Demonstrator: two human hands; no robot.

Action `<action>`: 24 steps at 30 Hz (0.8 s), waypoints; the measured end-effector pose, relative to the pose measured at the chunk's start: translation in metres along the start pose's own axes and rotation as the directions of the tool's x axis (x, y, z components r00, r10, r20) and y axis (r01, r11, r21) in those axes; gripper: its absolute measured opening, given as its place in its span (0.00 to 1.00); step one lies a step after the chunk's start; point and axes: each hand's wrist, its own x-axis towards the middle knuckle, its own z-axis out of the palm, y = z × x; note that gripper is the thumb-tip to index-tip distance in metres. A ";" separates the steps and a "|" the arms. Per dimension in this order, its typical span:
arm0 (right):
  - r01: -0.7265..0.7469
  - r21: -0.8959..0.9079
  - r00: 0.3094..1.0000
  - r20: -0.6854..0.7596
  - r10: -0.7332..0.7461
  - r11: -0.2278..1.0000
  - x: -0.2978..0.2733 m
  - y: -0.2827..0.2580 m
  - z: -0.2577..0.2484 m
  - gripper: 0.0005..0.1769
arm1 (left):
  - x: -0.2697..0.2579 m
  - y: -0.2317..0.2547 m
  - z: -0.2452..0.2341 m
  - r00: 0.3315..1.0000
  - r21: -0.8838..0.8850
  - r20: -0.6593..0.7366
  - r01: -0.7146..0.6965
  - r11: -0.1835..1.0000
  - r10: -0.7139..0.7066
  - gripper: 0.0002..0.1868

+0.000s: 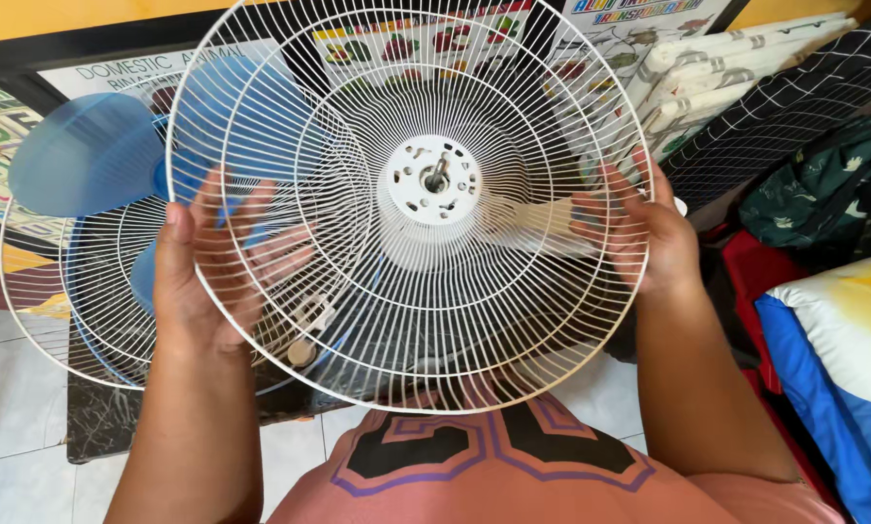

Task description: The person disassembles a table fan by removing the front grille, unscrewing the blade nut, detaching the fan blades, and then removing the rear grille. The components are placed on the table.

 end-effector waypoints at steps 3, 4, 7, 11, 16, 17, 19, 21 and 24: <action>0.003 0.012 1.000 0.007 -0.003 1.000 -0.004 0.008 0.001 0.41 | -0.004 0.001 0.000 0.998 -0.017 0.003 -0.070 0.997 0.070 0.40; 0.008 0.018 1.000 0.019 -0.008 1.000 -0.005 0.009 0.001 0.41 | -0.006 0.000 0.000 0.997 -0.025 0.017 -0.077 0.997 0.077 0.41; 0.022 -0.005 0.999 -0.030 -0.022 1.000 -0.006 0.011 0.003 0.40 | -0.010 -0.003 -0.001 0.990 -0.050 0.076 -0.118 0.992 0.122 0.45; -0.012 -0.048 0.996 -0.094 0.007 0.999 -0.009 0.014 0.008 0.42 | -0.018 -0.008 -0.001 0.966 -0.088 0.151 -0.198 0.976 0.210 0.52; -0.024 -0.066 0.993 -0.117 0.016 0.998 -0.026 0.014 0.010 0.43 | -0.025 -0.014 0.002 0.957 -0.106 0.188 -0.205 0.973 0.222 0.58; -0.022 -0.064 0.992 -0.125 0.014 0.998 -0.029 0.012 0.010 0.43 | -0.026 -0.015 0.004 0.957 -0.093 0.192 -0.203 0.975 0.218 0.59; -0.022 -0.059 0.990 -0.142 0.013 0.998 -0.034 0.010 0.011 0.42 | -0.026 -0.016 0.006 0.961 -0.062 0.174 -0.209 0.976 0.216 0.61; -0.035 -0.068 0.989 -0.144 0.025 0.997 -0.038 0.012 0.012 0.42 | -0.025 -0.017 0.008 0.966 -0.023 0.135 -0.220 0.975 0.222 0.63; -0.030 -0.068 0.988 -0.154 0.020 0.997 -0.043 0.016 0.014 0.41 | -0.023 -0.018 0.008 0.974 0.017 0.057 -0.223 0.975 0.221 0.66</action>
